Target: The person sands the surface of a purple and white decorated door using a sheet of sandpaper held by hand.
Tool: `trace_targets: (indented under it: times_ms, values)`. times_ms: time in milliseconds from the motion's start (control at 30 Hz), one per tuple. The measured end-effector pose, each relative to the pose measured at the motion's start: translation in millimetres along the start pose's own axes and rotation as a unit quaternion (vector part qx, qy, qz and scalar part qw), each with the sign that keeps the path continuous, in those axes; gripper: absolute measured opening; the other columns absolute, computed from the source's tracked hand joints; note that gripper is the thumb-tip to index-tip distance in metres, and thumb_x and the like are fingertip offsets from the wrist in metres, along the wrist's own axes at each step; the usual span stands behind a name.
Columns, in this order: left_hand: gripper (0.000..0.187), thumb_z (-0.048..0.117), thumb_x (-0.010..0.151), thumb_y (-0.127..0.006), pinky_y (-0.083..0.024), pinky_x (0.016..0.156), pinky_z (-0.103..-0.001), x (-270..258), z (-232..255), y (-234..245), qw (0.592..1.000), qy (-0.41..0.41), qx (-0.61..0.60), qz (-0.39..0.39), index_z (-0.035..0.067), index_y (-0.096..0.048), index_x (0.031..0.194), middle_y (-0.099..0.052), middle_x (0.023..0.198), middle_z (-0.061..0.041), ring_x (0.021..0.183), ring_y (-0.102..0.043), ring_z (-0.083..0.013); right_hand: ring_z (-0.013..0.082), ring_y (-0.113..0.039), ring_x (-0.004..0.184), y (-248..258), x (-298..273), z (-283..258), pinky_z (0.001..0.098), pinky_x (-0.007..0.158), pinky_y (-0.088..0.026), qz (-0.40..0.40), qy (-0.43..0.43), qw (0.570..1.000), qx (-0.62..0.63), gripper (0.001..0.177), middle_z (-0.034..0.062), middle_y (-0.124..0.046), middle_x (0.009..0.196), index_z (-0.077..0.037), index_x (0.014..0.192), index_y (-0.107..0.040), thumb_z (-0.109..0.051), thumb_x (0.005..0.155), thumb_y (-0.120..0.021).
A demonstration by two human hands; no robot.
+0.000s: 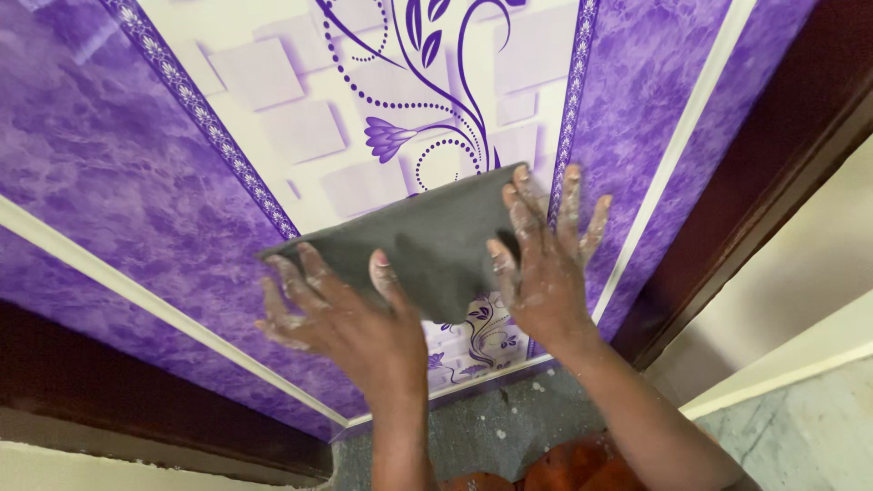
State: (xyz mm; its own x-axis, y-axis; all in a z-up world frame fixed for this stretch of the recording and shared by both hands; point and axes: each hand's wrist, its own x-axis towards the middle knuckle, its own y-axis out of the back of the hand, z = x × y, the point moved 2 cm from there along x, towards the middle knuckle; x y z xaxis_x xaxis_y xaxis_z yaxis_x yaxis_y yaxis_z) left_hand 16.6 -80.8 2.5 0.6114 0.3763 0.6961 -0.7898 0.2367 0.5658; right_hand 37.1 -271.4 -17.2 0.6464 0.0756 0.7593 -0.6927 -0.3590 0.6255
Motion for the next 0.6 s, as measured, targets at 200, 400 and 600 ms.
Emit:
trace_targets:
  times_ms: [200,400,600]
  values:
    - [0.084,0.052,0.107,-0.038,0.005,0.121,-0.070,-18.8,42.5,-19.0,0.994,-0.030,-0.085,-0.061,-0.012,-0.017,0.157,-0.017,0.161,-0.041,0.155,-0.006,-0.0496,0.0435,0.000,0.163,14.1,6.6,23.2,0.0650,0.127,0.013,0.060,-0.072,0.996,0.010,0.060,0.0087,-0.024,0.175,-0.006,0.164,-0.028,-0.032,0.113,-0.045]
    - [0.098,0.056,0.108,-0.043,0.003,0.127,-0.065,23.5,85.2,-46.8,0.992,-0.055,-0.106,0.029,-0.014,0.004,0.158,0.004,0.164,-0.044,0.156,0.010,-0.0542,0.0515,0.012,0.157,1.5,54.8,27.1,0.0706,0.121,0.016,0.099,-0.050,0.994,-0.019,0.087,0.0315,0.005,0.171,0.013,0.162,-0.007,-0.053,0.113,-0.034]
    - [0.101,0.068,0.111,-0.039,0.000,0.132,-0.059,102.4,127.6,-12.9,0.983,-0.120,-0.066,0.125,-0.005,0.006,0.163,0.008,0.170,-0.033,0.162,0.007,-0.0472,0.0378,0.014,0.160,16.9,141.7,66.8,0.0623,0.129,0.013,0.263,-0.002,0.955,-0.138,0.087,0.0182,0.007,0.172,-0.005,0.169,0.002,-0.067,0.109,-0.013]
